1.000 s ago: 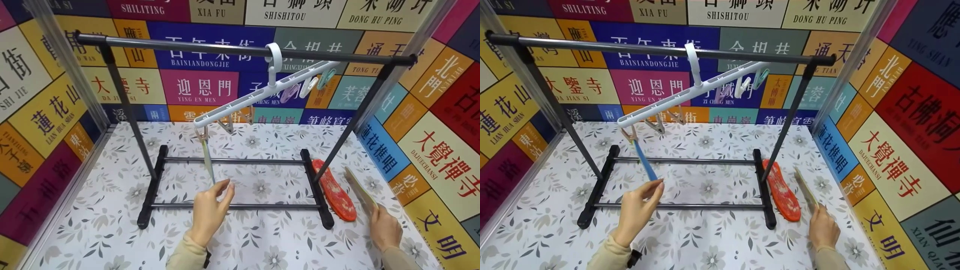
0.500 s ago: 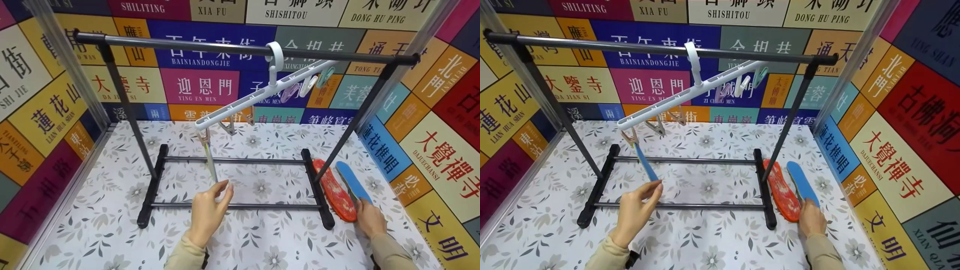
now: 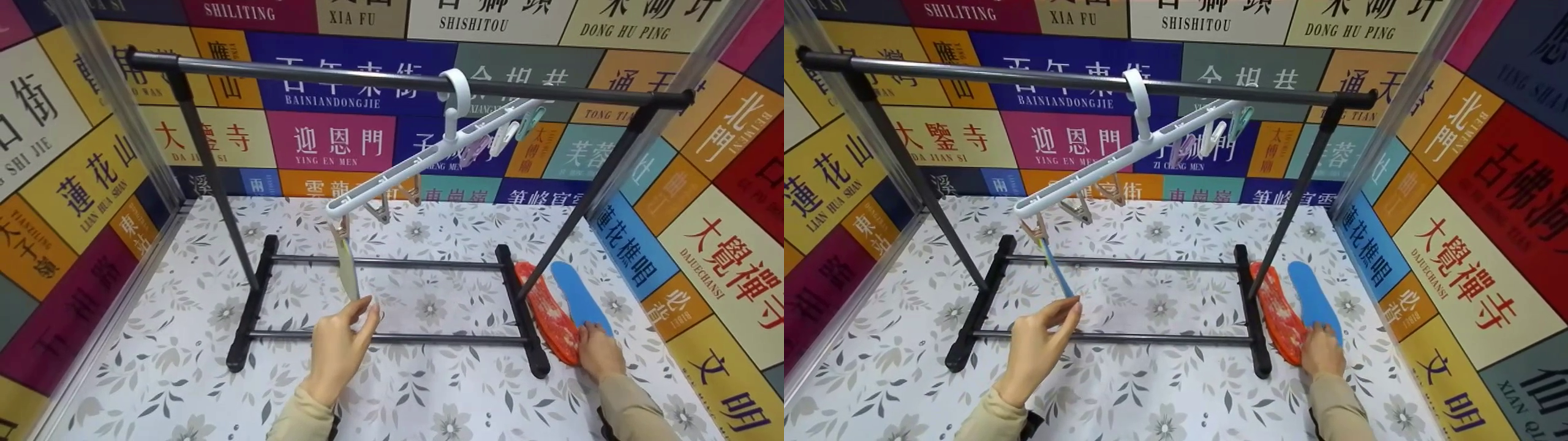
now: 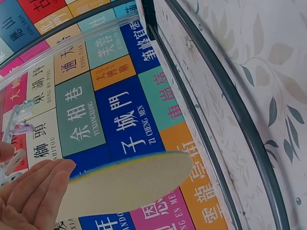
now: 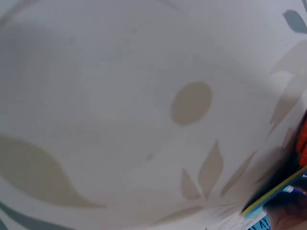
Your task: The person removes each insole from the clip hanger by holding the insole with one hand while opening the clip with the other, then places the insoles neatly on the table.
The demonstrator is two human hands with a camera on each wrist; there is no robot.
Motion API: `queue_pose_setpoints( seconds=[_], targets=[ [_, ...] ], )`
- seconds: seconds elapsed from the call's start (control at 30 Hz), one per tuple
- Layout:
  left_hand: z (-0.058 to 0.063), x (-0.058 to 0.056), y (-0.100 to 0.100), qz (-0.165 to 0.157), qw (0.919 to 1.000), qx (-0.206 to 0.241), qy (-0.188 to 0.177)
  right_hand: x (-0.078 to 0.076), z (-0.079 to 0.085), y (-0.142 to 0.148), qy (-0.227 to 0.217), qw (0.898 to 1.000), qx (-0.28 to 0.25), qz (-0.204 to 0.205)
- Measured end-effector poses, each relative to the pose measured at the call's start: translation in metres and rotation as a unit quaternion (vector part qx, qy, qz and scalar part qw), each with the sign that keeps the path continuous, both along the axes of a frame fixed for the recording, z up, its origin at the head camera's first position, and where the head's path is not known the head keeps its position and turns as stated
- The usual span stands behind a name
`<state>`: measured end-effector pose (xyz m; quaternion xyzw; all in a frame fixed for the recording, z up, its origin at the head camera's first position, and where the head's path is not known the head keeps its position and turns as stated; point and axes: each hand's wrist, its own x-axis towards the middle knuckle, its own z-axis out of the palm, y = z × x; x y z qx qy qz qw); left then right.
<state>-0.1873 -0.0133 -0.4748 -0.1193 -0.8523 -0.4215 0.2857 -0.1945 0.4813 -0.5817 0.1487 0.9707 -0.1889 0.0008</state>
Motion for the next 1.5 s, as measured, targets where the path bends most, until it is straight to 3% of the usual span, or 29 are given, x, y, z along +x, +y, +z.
queue_pose_setpoints(
  seconds=[0.4,0.5,0.67,0.83,0.97,1.1,1.2,1.3,1.5],
  targets=[
    [-0.004,0.001,-0.001,0.003,1.0,0.003,-0.008,0.0,-0.005,0.003,-0.021,1.0,-0.015,0.006],
    [-0.004,0.001,-0.001,0.004,0.9999,0.0,-0.011,0.002,-0.005,-0.001,-0.006,1.0,-0.025,-0.008],
    [-0.004,0.002,-0.002,0.0,0.9999,-0.007,-0.008,0.008,-0.005,-0.021,0.095,0.994,-0.033,-0.032],
    [-0.003,0.002,-0.008,0.001,1.0,-0.001,0.009,0.013,0.002,-0.059,0.213,0.976,-0.042,-0.026],
    [0.002,0.001,-0.015,0.003,0.9996,0.008,0.025,0.013,0.006,-0.09,0.3,0.953,-0.036,0.005],
    [0.011,-0.002,-0.025,0.01,0.9989,0.012,0.045,0.012,0.009,-0.121,0.345,0.935,-0.047,0.063],
    [0.017,-0.006,-0.033,0.021,0.9984,0.011,0.052,0.01,0.009,-0.144,0.35,0.929,-0.048,0.108],
    [0.023,-0.012,-0.042,0.034,0.9977,0.008,0.058,0.006,0.007,-0.168,0.339,0.93,-0.045,0.138],
    [0.025,-0.024,-0.049,0.047,0.9966,0.018,0.065,-0.002,0.004,-0.211,0.236,0.954,-0.087,0.162]
  ],
)
